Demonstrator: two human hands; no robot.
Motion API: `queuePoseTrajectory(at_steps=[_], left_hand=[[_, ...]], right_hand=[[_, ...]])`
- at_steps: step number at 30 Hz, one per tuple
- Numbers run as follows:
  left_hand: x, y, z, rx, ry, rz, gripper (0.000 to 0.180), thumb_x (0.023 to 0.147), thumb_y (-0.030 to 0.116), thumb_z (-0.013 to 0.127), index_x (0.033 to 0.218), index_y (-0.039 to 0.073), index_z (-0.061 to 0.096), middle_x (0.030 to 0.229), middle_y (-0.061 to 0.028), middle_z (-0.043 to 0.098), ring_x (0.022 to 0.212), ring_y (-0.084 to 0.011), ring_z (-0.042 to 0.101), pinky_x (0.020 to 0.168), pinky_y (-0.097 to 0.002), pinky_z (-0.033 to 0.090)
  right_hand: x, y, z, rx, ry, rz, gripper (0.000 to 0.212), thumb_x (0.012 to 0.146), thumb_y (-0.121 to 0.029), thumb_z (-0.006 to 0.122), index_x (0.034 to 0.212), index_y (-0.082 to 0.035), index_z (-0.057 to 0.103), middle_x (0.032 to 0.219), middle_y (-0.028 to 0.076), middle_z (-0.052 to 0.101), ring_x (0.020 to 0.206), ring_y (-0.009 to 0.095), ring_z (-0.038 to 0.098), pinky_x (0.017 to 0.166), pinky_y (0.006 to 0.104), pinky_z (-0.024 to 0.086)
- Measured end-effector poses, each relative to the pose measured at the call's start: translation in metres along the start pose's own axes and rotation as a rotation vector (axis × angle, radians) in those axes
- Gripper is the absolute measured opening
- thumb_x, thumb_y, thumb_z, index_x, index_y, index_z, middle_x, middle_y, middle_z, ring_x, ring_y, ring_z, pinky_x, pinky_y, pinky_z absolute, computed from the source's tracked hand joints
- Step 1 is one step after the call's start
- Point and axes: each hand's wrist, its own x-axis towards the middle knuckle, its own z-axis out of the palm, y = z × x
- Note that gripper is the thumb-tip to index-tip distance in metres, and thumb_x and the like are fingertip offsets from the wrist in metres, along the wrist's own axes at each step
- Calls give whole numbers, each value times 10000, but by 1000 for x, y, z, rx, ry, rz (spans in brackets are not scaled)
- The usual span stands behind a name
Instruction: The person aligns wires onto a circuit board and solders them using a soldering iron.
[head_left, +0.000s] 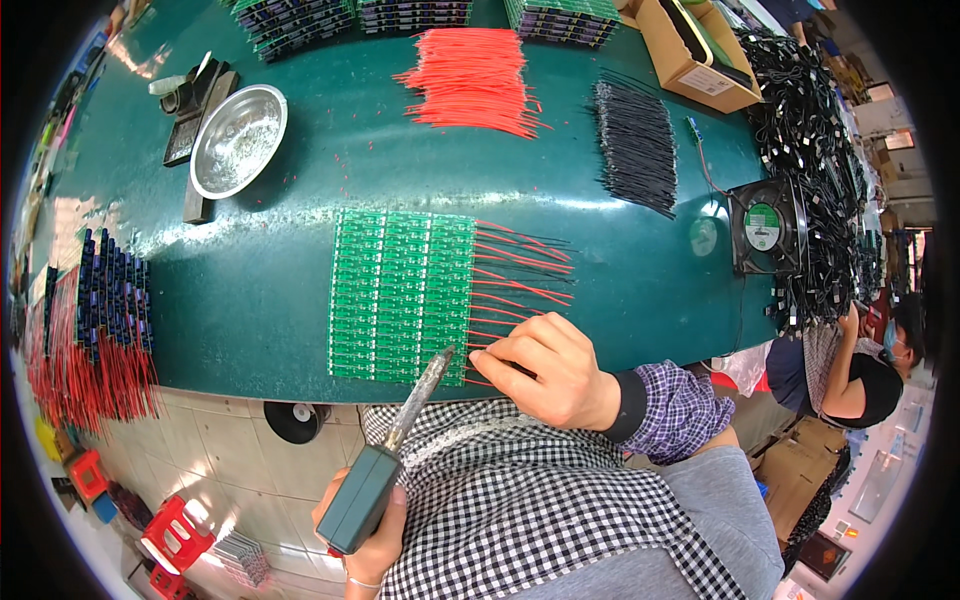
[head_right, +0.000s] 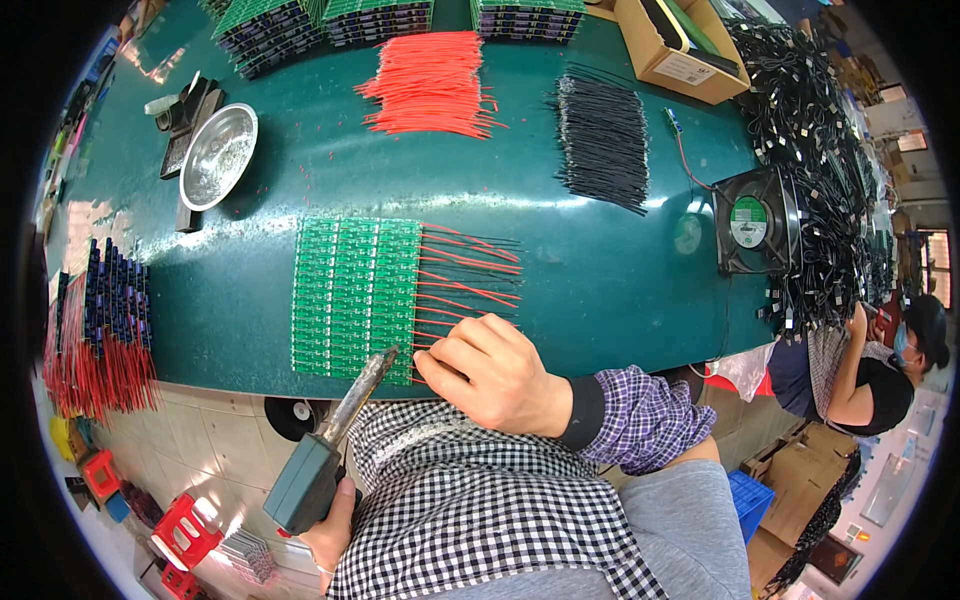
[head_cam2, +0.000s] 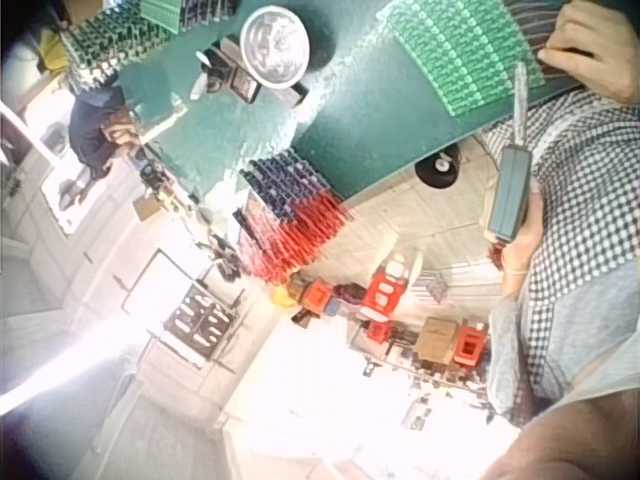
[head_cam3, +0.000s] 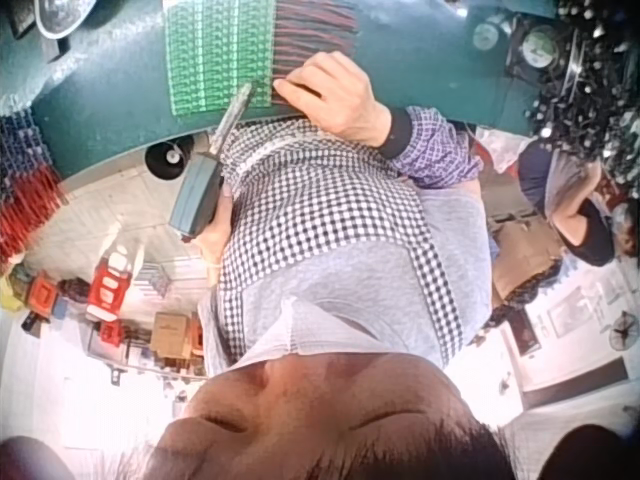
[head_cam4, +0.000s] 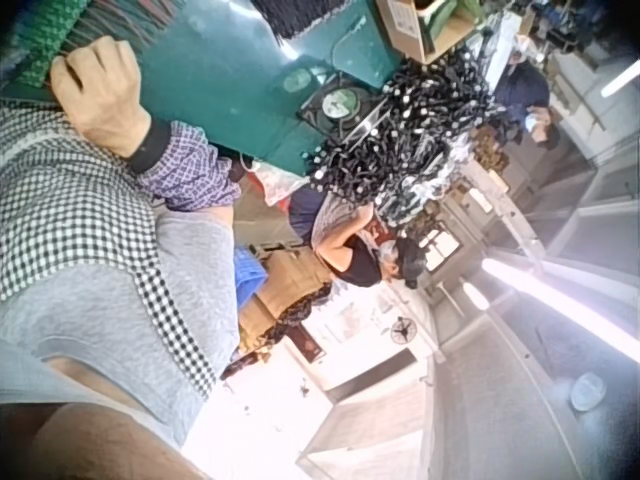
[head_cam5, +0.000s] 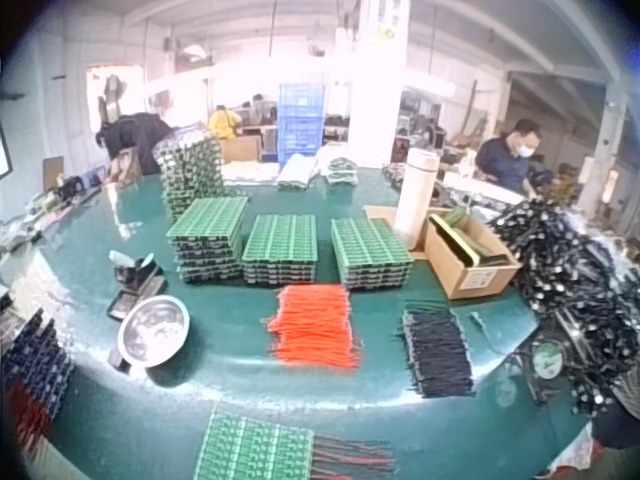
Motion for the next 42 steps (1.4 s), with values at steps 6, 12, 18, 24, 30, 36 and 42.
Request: queuePoseTrajectory(at_steps=[6,12,18,24,30,36,42], left_hand=[[-2,-3,-4,45,-41,-8,222,705,23,805,900,-26,713,837,-140,684,682,-283,670,604,-350,522],[0,-3,-3,26,-65,-18,220,702,14,800,902,-22,716,853,-145,698,688,-287,685,603,-353,531],[1,-2,-3,37,-69,17,205,706,5,792,897,-17,718,847,-142,695,679,-293,681,600,-357,532],[0,-4,-2,31,-29,38,195,721,24,793,893,-20,712,824,-135,672,663,-289,659,583,-360,508],[-4,-8,-3,-16,1,2,190,735,47,796,881,-24,697,812,-134,653,674,-281,642,599,-350,499],[-7,-7,-2,-50,25,-56,218,738,55,801,906,-32,693,839,-131,658,684,-258,638,619,-346,500],[-9,-5,-4,-30,21,-79,231,731,57,806,910,-37,693,840,-129,658,682,-251,637,623,-342,503]], right_hand=[[0,0,2,7,20,-5,293,634,-61,755,921,-1,757,802,42,663,687,182,611,569,306,452],[0,0,3,13,22,-2,284,640,-61,753,917,3,754,793,44,658,679,186,609,569,308,452],[-1,1,5,18,40,-1,269,642,-47,766,905,3,750,785,43,655,670,182,604,564,308,447],[0,0,4,15,31,-2,259,652,-36,777,907,2,749,785,43,659,662,176,598,540,303,422],[-1,0,3,16,42,2,257,654,-37,780,906,0,747,792,44,667,661,176,598,535,302,417],[-1,0,5,14,45,19,262,645,-34,792,904,-16,754,796,37,670,682,175,607,542,293,429],[-5,-2,1,33,16,-15,272,697,-84,725,955,4,735,881,61,668,787,202,641,624,317,499]])
